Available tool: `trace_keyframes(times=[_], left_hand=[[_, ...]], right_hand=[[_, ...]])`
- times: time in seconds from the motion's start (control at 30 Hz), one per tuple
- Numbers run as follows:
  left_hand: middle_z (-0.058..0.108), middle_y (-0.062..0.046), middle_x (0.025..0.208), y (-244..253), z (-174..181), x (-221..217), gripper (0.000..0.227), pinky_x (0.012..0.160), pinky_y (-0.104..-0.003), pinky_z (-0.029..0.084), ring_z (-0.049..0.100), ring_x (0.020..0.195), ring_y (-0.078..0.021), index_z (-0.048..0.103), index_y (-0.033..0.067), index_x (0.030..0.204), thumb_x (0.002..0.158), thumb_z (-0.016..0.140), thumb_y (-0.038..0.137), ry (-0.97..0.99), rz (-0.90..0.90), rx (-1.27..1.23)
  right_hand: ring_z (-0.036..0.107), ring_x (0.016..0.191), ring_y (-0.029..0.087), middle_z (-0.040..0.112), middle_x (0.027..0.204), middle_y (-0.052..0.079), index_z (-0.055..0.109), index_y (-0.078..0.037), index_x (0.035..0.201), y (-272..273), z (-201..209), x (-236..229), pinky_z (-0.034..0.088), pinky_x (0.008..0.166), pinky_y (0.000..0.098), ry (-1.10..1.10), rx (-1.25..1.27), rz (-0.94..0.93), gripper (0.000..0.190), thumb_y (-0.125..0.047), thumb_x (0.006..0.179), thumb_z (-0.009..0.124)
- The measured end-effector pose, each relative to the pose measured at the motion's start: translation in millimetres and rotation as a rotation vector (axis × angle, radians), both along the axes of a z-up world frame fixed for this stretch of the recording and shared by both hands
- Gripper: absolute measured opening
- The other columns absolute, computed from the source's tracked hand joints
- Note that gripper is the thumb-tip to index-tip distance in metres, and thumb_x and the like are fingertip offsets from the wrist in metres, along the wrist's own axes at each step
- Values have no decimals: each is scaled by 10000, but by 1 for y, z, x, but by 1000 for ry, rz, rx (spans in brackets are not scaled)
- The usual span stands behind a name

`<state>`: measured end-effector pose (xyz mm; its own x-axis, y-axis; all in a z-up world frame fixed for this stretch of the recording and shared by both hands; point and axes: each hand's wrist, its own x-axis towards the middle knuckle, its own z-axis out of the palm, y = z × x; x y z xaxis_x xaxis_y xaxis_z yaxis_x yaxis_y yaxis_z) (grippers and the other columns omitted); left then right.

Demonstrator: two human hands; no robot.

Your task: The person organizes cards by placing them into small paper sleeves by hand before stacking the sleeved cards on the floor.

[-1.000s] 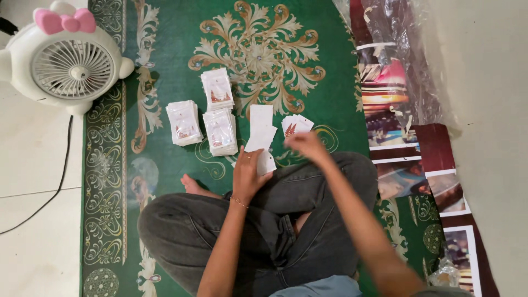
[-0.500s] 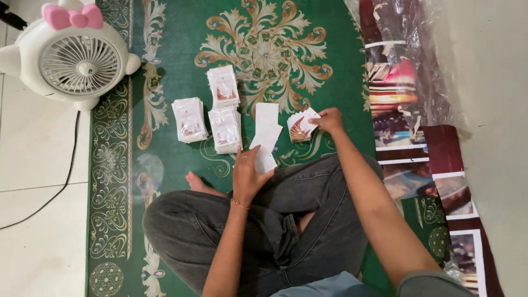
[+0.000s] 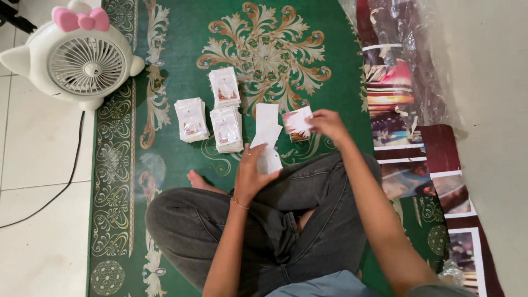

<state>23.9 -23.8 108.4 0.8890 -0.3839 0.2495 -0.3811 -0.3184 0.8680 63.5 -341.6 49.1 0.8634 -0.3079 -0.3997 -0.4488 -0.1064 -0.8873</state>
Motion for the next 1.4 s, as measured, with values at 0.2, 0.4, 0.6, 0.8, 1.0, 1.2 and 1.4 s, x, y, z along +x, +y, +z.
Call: trace_keyframes(times=[0.2,0.4,0.6,0.8,1.0,1.2,1.4], left_hand=[[673,-101,1317,-9,-9,-6,812,1041,-385,486,661,1078,-241,685,64,1238,529,1039,239,191,-104,-353],[677,-114,1223,-1,-2,-11,755,949,-299,490,615,1008,-154,695,10,1223,559,1032,140,236,-146,-496],[694,-114,1188,4,12,-14,748,918,-296,499,631,985,-159,707,17,1202,545,1037,153,171,-172,-457],[700,-131,1176,6,23,-14,772,948,-357,489,642,1018,-218,686,19,1217,544,1025,186,122,-155,-376],[697,-217,1131,12,28,-9,784,1005,-472,476,671,1065,-401,656,-23,1222,552,1003,193,57,-106,-233],[700,-217,1117,11,29,-6,759,1161,-511,367,665,1114,-435,660,-29,1215,565,992,178,64,-115,-183],[693,-250,1119,9,27,4,789,1215,-563,270,653,1129,-455,645,-53,1239,556,987,144,66,-154,-144]], right_hand=[[698,813,156,723,940,129,672,17,1111,59,51,-54,630,791,300,-209,159,70,281,-67,875,801],[640,976,190,672,1106,104,594,-61,1231,77,79,-78,543,913,347,-413,-36,178,601,-150,739,927],[547,1294,336,600,1372,114,618,-112,1288,90,128,-84,346,1180,514,-731,-694,579,674,-220,694,917],[639,1186,341,682,1235,125,696,-105,1197,88,131,-85,328,1202,516,-722,-755,637,503,-223,742,873],[627,1118,361,661,1218,138,616,-95,1405,78,119,-88,375,1145,542,-705,-692,508,741,-223,731,893],[611,1160,313,653,1257,86,642,-130,1376,90,134,-100,305,1189,563,-650,-732,527,709,-168,716,899],[608,1200,304,658,1298,94,747,-182,1161,93,131,-100,230,1225,599,-669,-863,616,413,-230,770,868]])
